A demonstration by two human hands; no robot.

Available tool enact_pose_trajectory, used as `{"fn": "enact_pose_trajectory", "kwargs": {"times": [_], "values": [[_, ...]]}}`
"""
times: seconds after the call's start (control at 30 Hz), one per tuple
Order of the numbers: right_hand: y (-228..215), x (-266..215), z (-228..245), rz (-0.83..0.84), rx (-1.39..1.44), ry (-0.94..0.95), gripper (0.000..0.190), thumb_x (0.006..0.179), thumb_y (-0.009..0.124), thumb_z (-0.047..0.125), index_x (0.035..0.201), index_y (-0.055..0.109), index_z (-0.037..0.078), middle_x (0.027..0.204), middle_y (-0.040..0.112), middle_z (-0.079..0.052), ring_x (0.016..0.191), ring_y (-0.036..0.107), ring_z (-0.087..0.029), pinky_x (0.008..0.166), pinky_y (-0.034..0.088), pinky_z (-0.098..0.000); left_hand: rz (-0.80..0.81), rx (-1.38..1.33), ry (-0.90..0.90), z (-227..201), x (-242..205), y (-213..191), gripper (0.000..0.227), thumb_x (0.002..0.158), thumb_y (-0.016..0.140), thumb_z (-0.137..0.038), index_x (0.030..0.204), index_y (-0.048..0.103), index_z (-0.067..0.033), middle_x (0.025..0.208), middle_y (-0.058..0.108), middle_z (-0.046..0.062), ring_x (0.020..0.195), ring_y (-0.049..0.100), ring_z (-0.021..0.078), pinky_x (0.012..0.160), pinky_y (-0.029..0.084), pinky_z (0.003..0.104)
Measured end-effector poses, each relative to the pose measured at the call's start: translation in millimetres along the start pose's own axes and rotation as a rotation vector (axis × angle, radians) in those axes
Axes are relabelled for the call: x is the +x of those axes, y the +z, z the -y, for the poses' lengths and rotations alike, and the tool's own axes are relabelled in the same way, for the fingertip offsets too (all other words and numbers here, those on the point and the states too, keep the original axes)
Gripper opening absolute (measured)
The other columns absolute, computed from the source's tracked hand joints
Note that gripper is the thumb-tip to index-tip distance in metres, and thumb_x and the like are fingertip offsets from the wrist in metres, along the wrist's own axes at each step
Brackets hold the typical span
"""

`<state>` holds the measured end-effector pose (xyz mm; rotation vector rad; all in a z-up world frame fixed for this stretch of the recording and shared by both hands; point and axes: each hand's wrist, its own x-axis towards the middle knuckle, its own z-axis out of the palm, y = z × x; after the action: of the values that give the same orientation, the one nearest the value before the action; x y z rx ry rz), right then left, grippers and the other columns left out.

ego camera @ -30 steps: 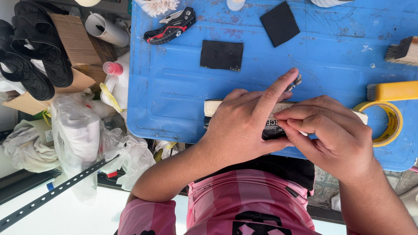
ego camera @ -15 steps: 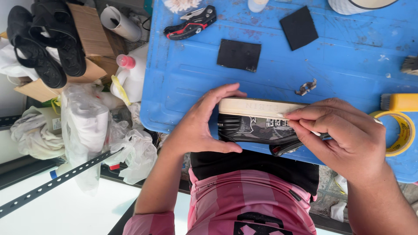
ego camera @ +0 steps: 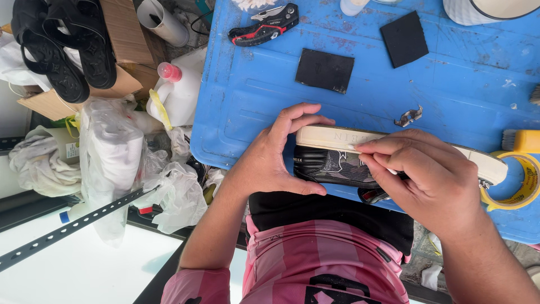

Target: The person cleans a studded sneaker with a brush, then uses a cotton swab to wipe the sole. They apply yellow masking tape along the edge of the sole, pressing it down and trimming excess with a utility knife.

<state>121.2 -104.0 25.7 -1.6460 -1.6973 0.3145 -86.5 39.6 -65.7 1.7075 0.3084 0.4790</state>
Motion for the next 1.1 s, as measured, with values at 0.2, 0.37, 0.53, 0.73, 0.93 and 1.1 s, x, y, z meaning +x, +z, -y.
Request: {"fn": "enact_pose_trajectory", "kwargs": {"times": [0.2, 0.37, 0.53, 0.73, 0.93, 1.1], "values": [[5, 8, 7, 0.032, 0.005, 0.025, 0.028, 0.087, 0.081, -0.003, 0.078, 0.055, 0.001, 0.100, 0.076, -0.014, 0.083, 0.074, -0.022, 0.068, 0.056, -0.0308, 0.011, -0.042, 0.038, 0, 0, -3, 0.114, 0.071, 0.100, -0.036, 0.156, 0.030, -0.0077, 0.144, 0.064, 0.014, 0.138, 0.063, 0.0268, 0.124, 0.042, 0.041], [12, 15, 14, 0.033, 0.002, 0.007, 0.026, 0.087, 0.079, -0.004, 0.079, 0.054, 0.001, 0.099, 0.075, -0.013, 0.084, 0.073, -0.023, 0.067, 0.055, -0.0322, 0.013, -0.035, 0.048, 1, 0, -3, 0.114, 0.071, 0.100, -0.038, 0.156, 0.029, -0.0080, 0.144, 0.064, 0.013, 0.138, 0.063, 0.0266, 0.124, 0.043, 0.040], [21, 23, 20, 0.093, -0.018, 0.081, 0.012, 0.086, 0.078, -0.004, 0.092, 0.068, -0.002, 0.096, 0.076, -0.011, 0.071, 0.069, -0.021, 0.061, 0.052, -0.0318, 0.001, -0.047, 0.027, -1, -1, -3, 0.115, 0.071, 0.100, -0.039, 0.156, 0.029, -0.0080, 0.145, 0.064, 0.014, 0.138, 0.063, 0.0269, 0.123, 0.045, 0.039], [31, 34, 28, 0.114, -0.024, 0.059, 0.014, 0.086, 0.076, -0.004, 0.094, 0.065, -0.001, 0.095, 0.073, -0.012, 0.079, 0.070, -0.027, 0.068, 0.053, -0.0375, 0.017, -0.070, 0.013, 1, -1, -3, 0.124, 0.070, 0.100, -0.041, 0.160, 0.022, -0.0077, 0.147, 0.062, 0.014, 0.139, 0.062, 0.0277, 0.127, 0.044, 0.041], [43, 40, 25, 0.142, -0.010, 0.022, 0.015, 0.088, 0.075, -0.004, 0.099, 0.065, -0.001, 0.094, 0.072, -0.013, 0.084, 0.070, -0.030, 0.072, 0.055, -0.0386, 0.039, -0.097, 0.085, -1, -2, -9, 0.133, 0.069, 0.100, -0.043, 0.164, 0.013, -0.0093, 0.154, 0.052, 0.015, 0.143, 0.055, 0.0272, 0.122, 0.043, 0.040], [20, 15, 8, -0.077, 0.324, 0.261, 0.017, 0.098, 0.068, -0.007, 0.105, 0.054, -0.001, 0.108, 0.073, -0.019, 0.094, 0.073, -0.020, 0.082, 0.058, -0.0287, -0.060, -0.081, 0.079, -5, -1, -16, 0.095, 0.080, 0.091, -0.033, 0.156, 0.039, -0.0090, 0.154, 0.050, 0.014, 0.141, 0.054, 0.0251, 0.110, 0.050, 0.036]]}}
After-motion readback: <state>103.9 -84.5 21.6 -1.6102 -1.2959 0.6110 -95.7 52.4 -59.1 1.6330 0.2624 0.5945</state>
